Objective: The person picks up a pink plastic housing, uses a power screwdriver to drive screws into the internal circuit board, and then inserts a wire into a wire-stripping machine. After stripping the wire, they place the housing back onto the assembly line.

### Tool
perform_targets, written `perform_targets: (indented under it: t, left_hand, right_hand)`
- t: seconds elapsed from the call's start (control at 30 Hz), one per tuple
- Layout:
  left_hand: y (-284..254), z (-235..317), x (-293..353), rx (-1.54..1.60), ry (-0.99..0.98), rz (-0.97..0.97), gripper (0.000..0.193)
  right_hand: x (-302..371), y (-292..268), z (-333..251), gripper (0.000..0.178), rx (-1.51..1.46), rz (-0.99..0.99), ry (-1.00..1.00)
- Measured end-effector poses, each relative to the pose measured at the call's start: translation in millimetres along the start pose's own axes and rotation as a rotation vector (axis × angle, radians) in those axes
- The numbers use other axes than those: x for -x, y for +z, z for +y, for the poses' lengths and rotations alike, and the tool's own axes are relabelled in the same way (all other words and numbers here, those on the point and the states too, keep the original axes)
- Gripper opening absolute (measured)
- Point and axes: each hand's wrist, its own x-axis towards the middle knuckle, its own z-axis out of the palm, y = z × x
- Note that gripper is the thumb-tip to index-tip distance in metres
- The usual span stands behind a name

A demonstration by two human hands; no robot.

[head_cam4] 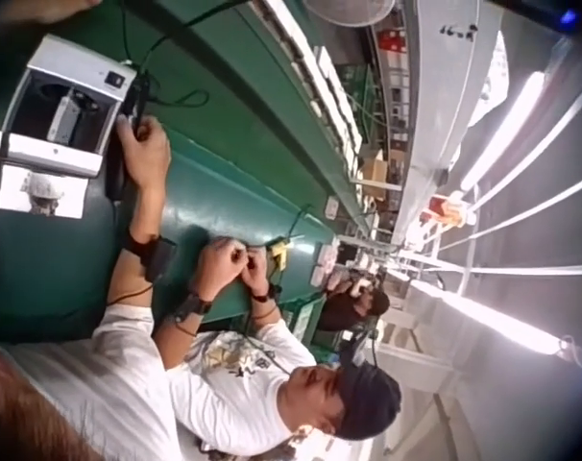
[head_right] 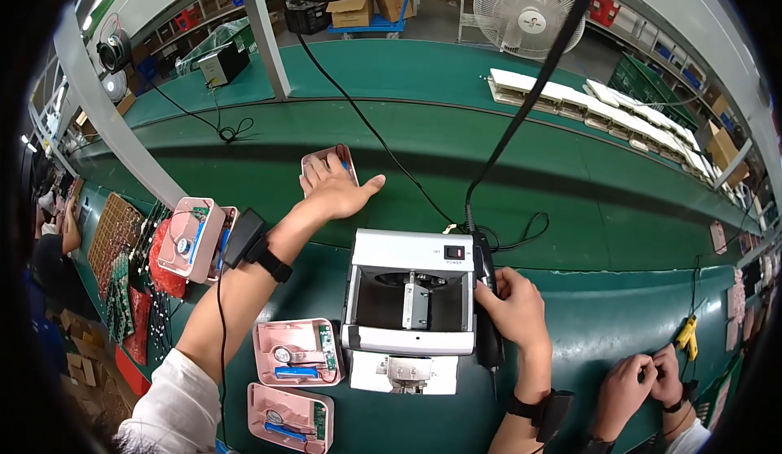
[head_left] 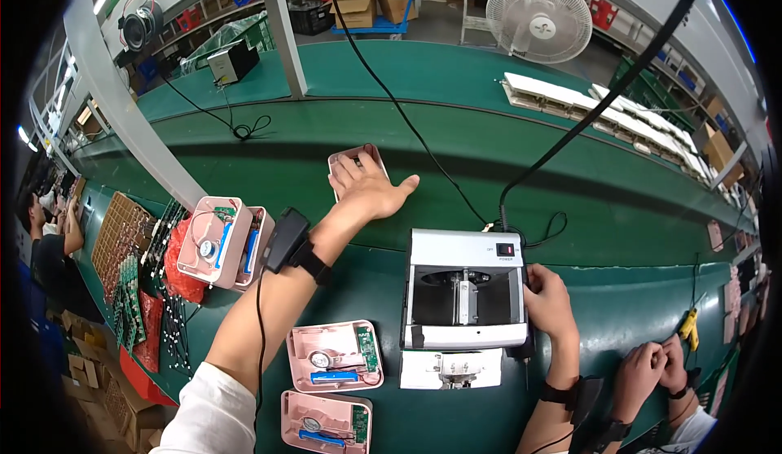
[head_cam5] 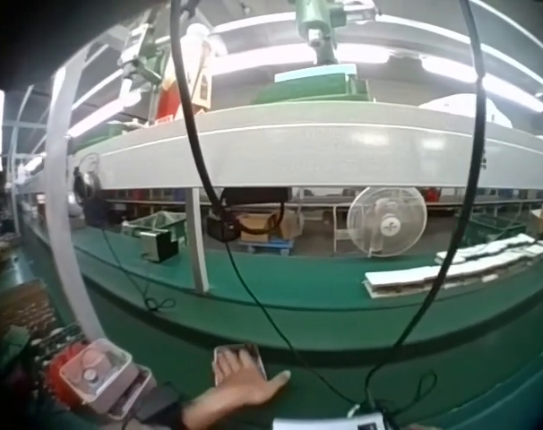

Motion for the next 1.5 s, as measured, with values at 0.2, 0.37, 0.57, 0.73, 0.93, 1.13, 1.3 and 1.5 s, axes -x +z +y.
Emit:
perform_targets:
  t: [0.2, 0.37, 0.57, 0.73, 0.93, 1.13, 1.3, 1.5]
  left_hand:
    - [13.4, -10.0, -10.2, -0.166, -0.081, 0.139, 0.11]
    - [-10.0, -7.3, -5.0, -0.101, -0.139, 0.039, 0.111]
    - [-46.1, -40.0, 55.5, -0.042, 0.174, -0.036, 0.108]
    - [-72.4, -94.3, 117.6, -0.011, 0.478, -0.08, 0.109]
    - [-70.6, -142.0, 141.7, -0.147, 0.618, -0.232, 0.113]
    - [-85.7, -123.8, 126.8, 0.13, 0.582, -0.307, 0.096]
    - [-54.8, -76.4, 66.7, 0.004, 0.555, -0.362, 0.031]
    - [-38.0, -69.9, 51.4, -0.106, 0.6, -0.355, 0.016]
  right_hand:
    - [2.4, -4.3, 4.0, 0.042, -0.06, -0.058, 0.005]
    - [17.5, -23.9, -9.2, 0.039, 0.116, -0.052, 0.0]
    - [1.4, -16.2, 8.8, 0.04, -0.153, -0.161, 0.014]
    - [-1.9, -7.7, 8.2, 0.038, -0.236, -0.183, -0.009]
    - [-6.6, -9.0, 14.8, 0.041, -0.267, -0.208, 0.005]
    - [-7.0, -9.3, 23.7, 0.04, -0.289, -0.208, -0.002]
    - [-11.3, -5.2, 36.2, 0.031, -0.366, -0.198, -0.06]
    - [-6.6, -7.6, 24.5, 0.032, -0.34, -0.166, -0.049]
